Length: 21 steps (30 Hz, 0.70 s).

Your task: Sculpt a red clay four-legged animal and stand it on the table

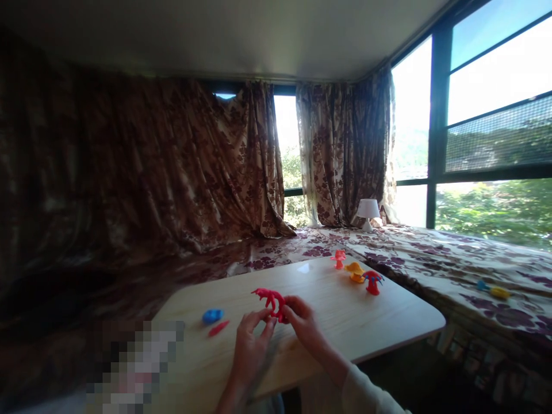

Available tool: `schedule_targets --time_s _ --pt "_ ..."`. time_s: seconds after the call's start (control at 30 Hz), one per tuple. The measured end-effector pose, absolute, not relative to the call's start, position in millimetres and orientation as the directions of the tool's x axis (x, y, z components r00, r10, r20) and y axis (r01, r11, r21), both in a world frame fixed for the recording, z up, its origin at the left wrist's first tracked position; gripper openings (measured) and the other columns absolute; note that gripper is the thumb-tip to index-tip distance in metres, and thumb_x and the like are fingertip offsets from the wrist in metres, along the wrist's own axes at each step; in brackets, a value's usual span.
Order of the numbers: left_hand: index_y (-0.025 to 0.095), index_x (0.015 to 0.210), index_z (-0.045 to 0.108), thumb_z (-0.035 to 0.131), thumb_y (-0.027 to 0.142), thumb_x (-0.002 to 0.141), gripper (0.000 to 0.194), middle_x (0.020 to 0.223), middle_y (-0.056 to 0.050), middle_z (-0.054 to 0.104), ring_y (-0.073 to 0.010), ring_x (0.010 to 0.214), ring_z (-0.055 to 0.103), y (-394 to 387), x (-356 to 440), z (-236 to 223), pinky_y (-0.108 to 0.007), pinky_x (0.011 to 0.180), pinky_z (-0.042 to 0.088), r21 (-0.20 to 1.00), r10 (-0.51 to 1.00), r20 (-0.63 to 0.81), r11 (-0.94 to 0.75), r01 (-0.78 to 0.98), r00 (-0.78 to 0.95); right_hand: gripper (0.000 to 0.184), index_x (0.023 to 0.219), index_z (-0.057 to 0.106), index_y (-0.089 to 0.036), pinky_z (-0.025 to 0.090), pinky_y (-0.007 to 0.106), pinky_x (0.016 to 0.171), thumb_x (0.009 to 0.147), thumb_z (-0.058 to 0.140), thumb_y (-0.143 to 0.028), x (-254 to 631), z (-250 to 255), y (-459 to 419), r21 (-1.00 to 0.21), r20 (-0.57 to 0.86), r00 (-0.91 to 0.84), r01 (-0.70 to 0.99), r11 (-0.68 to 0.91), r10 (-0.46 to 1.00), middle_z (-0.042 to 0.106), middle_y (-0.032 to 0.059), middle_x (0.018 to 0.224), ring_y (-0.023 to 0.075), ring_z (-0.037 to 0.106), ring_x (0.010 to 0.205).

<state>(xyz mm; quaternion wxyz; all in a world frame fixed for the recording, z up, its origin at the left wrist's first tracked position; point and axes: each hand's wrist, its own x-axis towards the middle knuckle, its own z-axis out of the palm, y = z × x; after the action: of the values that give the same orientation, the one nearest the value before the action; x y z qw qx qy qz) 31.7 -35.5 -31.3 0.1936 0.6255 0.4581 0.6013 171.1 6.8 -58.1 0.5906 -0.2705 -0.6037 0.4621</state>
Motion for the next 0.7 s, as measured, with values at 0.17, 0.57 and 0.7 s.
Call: schedule_targets --time_s 0.17,0.57,0.7 --pt "0.022 0.075 0.073 0.064 0.038 0.074 0.018 0.080 -0.006 0.071 -0.0260 0.084 0.062 -34 31 -33 -0.044 0.084 0.047 0.751 0.782 0.611 -0.524 0.402 -0.123 0.025 0.112 0.059 -0.015 0.055 0.037 0.075 0.093 0.057 -0.031 171 -60 8 -0.880 0.466 -0.182 -0.203 0.430 0.866 0.063 0.0056 0.108 0.0184 0.065 0.087" --pt "0.019 0.073 0.068 0.053 0.037 0.083 0.025 0.080 -0.006 0.069 -0.0232 0.085 0.061 -29 27 -40 -0.041 0.082 0.045 0.755 0.817 0.568 -0.469 0.458 -0.100 0.023 0.109 0.060 -0.015 0.055 0.035 0.072 0.093 0.057 -0.031 171 -60 9 -0.849 0.523 -0.140 -0.171 0.499 0.841 0.065 0.0045 0.103 0.0168 0.065 0.083" --pt "0.017 0.071 0.064 0.053 0.037 0.086 0.027 0.075 -0.001 0.065 -0.0177 0.080 0.059 -26 27 -45 -0.038 0.080 0.044 0.754 0.831 0.551 -0.460 0.468 -0.070 0.022 0.108 0.060 -0.015 0.055 0.035 0.072 0.093 0.057 -0.031 170 -62 9 -0.846 0.531 -0.149 -0.153 0.511 0.834 0.065 0.0043 0.102 0.0166 0.065 0.082"
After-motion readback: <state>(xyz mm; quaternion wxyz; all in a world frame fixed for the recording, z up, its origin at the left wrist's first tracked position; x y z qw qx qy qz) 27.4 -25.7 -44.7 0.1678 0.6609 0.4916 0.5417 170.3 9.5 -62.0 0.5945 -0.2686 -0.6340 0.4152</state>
